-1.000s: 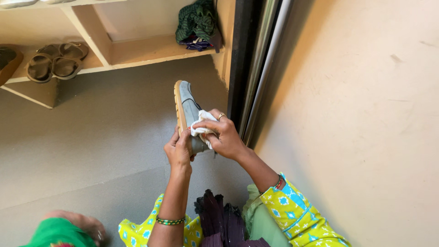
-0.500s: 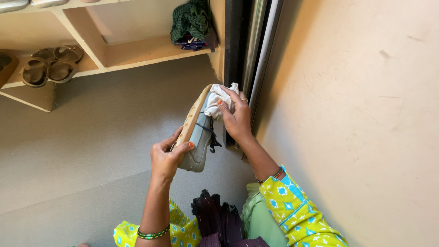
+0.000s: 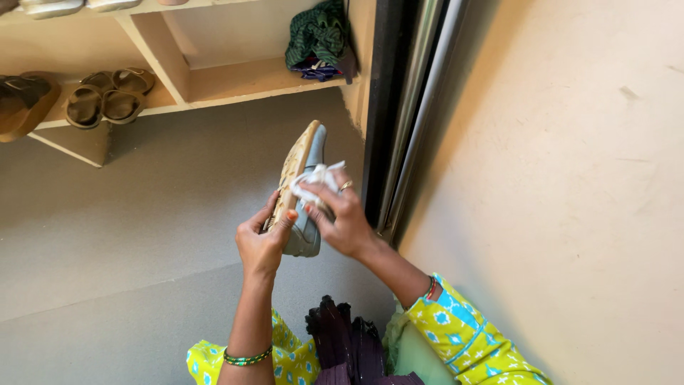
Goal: The person sits on the floor and wipes a light blue sneaker with a white cloth. They rotate the shoe to clean the upper, sides, and sole, then continue wiping the upper surface.
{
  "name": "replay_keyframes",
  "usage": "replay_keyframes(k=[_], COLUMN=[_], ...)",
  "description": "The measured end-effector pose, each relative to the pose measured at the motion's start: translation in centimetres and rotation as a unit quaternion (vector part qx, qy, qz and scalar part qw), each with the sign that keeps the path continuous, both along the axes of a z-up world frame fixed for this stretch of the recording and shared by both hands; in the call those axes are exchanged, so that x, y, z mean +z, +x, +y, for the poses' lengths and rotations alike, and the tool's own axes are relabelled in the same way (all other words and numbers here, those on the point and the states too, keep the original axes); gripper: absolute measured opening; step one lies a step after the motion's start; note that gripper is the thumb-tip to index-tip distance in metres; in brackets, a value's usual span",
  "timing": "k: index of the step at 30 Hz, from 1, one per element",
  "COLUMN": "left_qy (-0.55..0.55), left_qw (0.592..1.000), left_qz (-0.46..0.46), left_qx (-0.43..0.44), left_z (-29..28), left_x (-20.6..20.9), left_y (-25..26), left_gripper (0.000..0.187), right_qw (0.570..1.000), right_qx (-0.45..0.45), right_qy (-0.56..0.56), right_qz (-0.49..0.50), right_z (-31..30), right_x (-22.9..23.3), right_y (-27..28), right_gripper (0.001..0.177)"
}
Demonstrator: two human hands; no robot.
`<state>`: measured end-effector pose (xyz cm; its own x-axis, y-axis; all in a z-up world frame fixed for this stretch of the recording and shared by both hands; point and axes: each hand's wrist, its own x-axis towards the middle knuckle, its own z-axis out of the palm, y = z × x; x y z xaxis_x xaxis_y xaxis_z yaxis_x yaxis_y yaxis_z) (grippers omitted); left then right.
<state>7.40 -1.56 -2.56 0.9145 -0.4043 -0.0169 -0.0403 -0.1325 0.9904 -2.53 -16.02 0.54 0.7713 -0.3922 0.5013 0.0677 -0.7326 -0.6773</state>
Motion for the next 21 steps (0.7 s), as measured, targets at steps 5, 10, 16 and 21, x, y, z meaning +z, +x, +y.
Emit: replay_keyframes(k=[5,10,16,21], left_qy=[-0.044,-0.07,-0.04,-0.092], left_qw=[0.993,0.996,0.997,0.983], left_qz=[0.056,0.046,0.023,0.009], left_qx=[0.095,0.045,-0.053,-0.156], left_z=[0.2,0.2,0.3,1.4], left_x=[-1.0,-1.5,-0.2,1.6], left_y=[1.7,1.5,0.1,-0.1], left_gripper=[0.06,0.057,0.073,0.078], right_qw=[0.984,0.983,0.993,0.984], right_qx=[0.082,0.079,-0.023,-0.128], right_qy=[-0.156,-0.159,-0.07,-0.025], right_qz=[-0.019,-0.053,-0.09,-0.12], right_z=[3.7,2.4,-2.6,-5.9], right_x=[-0.3,-0.4,0.0,0.5], right_y=[-1.2,-0.5,0.4,-0.7], right_gripper=[0.044,0.042,0.032,0.028])
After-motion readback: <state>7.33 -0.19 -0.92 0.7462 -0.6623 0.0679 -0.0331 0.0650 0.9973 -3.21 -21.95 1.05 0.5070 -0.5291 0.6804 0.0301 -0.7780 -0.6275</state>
